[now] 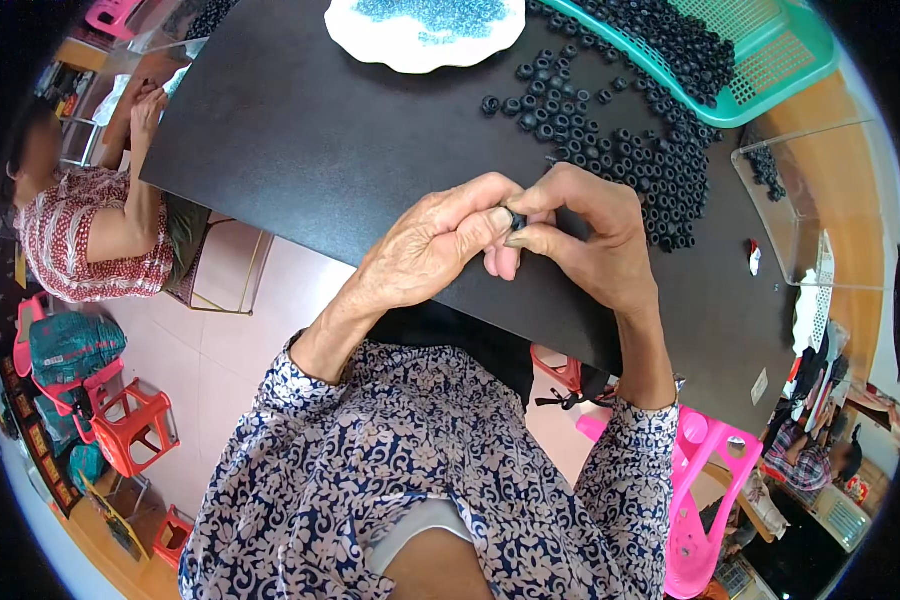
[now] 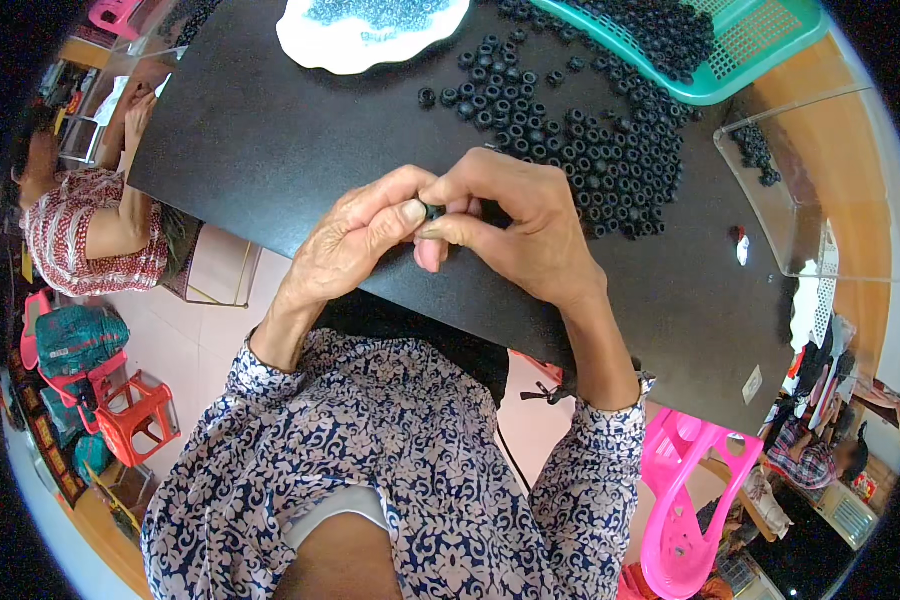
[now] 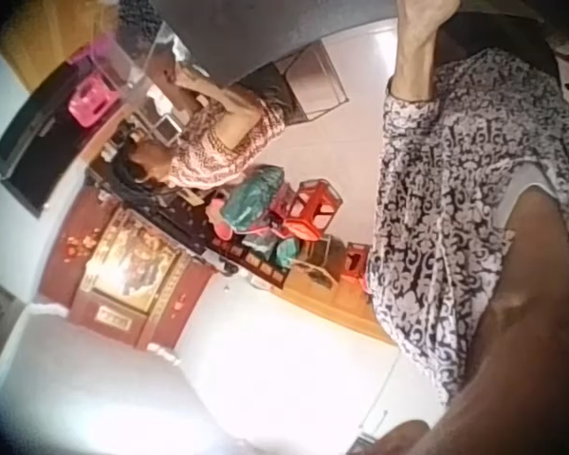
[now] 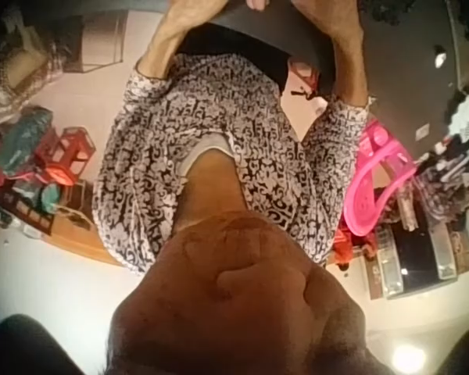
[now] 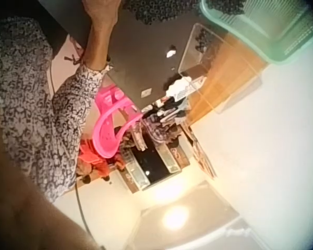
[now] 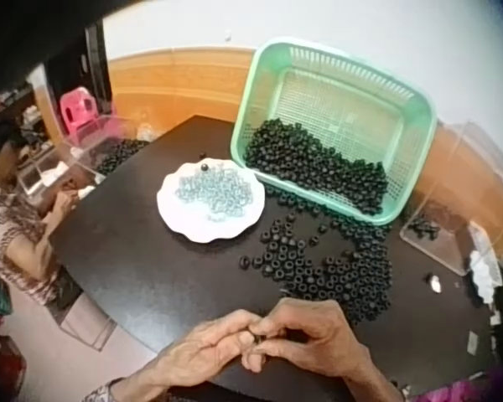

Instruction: Assembling small blue beads into black plastic rings at a table.

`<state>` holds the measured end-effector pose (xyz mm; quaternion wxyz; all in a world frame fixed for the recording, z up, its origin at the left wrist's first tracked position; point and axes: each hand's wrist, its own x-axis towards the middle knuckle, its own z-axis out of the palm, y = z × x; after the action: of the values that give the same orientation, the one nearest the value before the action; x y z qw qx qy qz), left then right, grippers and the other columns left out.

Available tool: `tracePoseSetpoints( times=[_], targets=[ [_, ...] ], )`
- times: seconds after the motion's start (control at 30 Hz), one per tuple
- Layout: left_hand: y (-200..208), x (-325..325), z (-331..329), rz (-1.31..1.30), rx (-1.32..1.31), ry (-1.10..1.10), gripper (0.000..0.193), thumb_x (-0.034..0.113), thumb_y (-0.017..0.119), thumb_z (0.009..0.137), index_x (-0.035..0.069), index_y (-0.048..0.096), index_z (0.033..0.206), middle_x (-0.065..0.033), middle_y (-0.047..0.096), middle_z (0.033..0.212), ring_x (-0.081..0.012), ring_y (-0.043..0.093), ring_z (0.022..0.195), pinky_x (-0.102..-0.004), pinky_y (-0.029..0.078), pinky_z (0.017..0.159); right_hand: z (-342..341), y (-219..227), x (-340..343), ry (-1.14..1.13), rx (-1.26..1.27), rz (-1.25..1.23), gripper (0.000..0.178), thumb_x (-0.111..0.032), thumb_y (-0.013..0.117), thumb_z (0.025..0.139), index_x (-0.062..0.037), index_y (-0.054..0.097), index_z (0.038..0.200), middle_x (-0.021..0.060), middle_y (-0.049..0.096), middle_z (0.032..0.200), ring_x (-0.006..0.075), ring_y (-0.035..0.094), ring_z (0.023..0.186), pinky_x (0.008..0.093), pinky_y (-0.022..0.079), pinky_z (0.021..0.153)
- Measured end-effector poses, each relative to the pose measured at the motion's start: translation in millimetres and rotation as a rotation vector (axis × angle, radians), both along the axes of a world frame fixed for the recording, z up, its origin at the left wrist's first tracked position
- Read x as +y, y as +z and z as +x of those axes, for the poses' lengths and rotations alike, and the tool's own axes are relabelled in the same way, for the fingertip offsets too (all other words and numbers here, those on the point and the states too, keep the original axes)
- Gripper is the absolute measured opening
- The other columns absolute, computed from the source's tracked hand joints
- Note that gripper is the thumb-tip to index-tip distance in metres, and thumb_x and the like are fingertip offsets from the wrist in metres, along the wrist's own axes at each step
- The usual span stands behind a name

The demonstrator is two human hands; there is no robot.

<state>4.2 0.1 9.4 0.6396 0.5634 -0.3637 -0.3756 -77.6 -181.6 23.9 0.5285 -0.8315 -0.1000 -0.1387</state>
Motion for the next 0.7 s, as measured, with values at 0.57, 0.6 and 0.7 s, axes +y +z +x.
tracePoseSetpoints(
  times=[0.57,0.6,0.7],
  targets=[
    [-8.6,4.6,-5.7,-0.079,0.229,0.036,0.035,0.026,0.035,0.104,-0.003,0.052,0.113,-0.0092,0.061,0.079,-0.0159,0.06,0.075,-0.0274,0.049,0.072,4.8,-4.8,5.4,0.08,0.003,0.179,0.025,0.0,0.078,0.072,0.0004,0.062,0.092,0.0021,0.058,0.081,0.0083,0.058,0.076,0.0225,0.049,0.068],
    [-8.5,4.8,-4.4,-0.074,0.259,0.031,0.034,0.024,0.035,0.103,-0.004,0.052,0.114,-0.0095,0.061,0.079,-0.0159,0.06,0.075,-0.0272,0.049,0.072,4.9,-3.8,4.2,0.078,-0.005,0.173,0.025,0.0,0.078,0.072,0.0004,0.062,0.092,0.0021,0.058,0.081,0.0083,0.058,0.076,0.0225,0.049,0.068],
    [-7.1,3.2,-3.3,-0.082,0.265,0.013,0.033,0.021,0.035,0.103,-0.004,0.052,0.113,-0.01,0.061,0.079,-0.0158,0.06,0.075,-0.027,0.049,0.072,0.4,2.8,1.5,0.078,0.058,0.097,0.03,0.003,0.077,0.071,0.001,0.065,0.098,0.0036,0.058,0.091,0.0116,0.056,0.084,0.0242,0.047,0.074]
  ],
)
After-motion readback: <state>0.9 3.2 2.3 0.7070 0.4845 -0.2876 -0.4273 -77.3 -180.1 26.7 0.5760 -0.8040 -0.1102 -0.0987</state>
